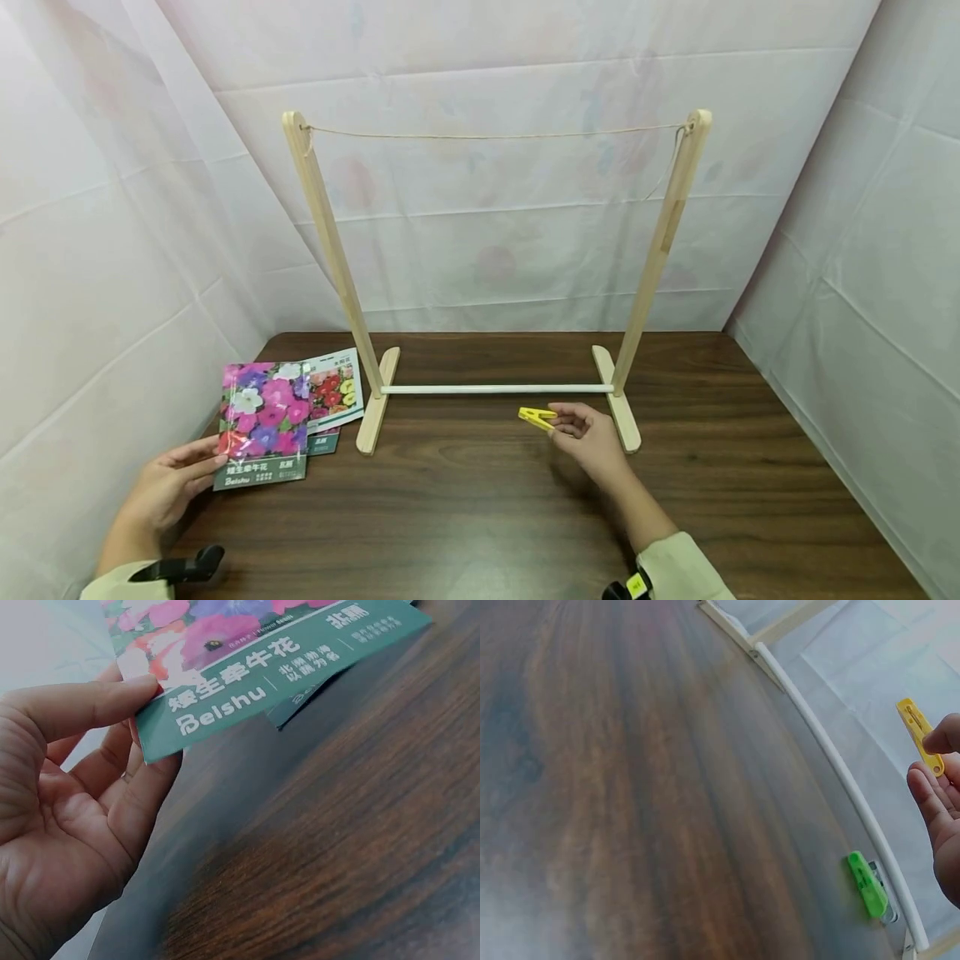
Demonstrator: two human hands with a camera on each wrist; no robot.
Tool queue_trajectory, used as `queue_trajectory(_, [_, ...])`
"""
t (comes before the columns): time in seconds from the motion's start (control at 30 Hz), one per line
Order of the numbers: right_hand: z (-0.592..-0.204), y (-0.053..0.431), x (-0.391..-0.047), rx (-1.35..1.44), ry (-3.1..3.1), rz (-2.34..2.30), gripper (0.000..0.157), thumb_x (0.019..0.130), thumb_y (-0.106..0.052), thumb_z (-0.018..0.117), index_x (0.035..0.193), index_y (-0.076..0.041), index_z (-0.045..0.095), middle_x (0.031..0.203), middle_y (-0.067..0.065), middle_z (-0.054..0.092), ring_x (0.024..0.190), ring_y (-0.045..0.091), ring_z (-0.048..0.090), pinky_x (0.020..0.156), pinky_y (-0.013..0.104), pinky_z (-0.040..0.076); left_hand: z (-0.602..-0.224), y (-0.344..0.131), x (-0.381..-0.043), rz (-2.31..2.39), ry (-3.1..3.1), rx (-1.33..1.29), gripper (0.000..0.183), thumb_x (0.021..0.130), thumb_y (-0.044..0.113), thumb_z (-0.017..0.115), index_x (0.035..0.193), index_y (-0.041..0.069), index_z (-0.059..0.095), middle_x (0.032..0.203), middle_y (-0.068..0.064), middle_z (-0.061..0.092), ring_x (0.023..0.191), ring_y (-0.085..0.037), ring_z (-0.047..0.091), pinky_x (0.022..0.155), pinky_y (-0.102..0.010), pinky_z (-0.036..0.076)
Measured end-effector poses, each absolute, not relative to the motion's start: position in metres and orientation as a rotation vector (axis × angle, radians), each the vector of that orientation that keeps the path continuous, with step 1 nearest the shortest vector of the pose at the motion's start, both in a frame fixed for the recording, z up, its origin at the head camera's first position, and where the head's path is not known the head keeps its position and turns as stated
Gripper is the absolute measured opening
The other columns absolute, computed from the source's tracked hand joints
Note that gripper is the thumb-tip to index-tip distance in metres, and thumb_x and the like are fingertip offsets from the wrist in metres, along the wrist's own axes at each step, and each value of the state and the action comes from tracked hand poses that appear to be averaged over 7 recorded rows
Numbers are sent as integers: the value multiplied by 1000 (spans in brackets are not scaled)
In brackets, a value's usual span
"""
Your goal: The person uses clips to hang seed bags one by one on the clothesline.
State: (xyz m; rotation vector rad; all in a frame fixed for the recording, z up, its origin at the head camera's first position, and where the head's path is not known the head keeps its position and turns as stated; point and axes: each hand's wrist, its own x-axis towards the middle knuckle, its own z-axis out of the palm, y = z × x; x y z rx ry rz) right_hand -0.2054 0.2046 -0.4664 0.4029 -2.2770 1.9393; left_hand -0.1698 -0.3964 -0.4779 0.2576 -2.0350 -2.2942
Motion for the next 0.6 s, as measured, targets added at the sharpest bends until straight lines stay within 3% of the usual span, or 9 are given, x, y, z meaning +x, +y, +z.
queue_trajectory(0.23, [-454, 204, -208, 487, -2219, 1961, 34, 81, 15, 69, 114, 18, 59, 106, 26, 63, 92, 7, 64, 82, 20, 53, -477, -383, -169, -2330, -1940, 100, 37, 86, -14, 64, 102, 16, 79, 87, 6, 68, 80, -6, 63, 65, -22, 56])
queue_trajectory(0.47, [-440, 202, -209, 545, -2208, 1963, 33, 82, 15, 68, 114, 18, 59, 103, 24, 64, 91, 6, 65, 81, 20, 54, -472, -370, -171, -2300, -1925, 101, 35, 87, -13, 64, 101, 15, 79, 88, 7, 67, 81, -6, 62, 66, -22, 56])
queue_trajectory(0.6, [-432, 202, -209, 555, -2212, 1964, 32, 83, 13, 68, 113, 18, 60, 104, 17, 64, 91, 6, 64, 81, 20, 53, -467, -362, -173, -2284, -1920, 56, 33, 87, -13, 64, 100, 14, 78, 88, 6, 67, 80, -6, 62, 65, -22, 56])
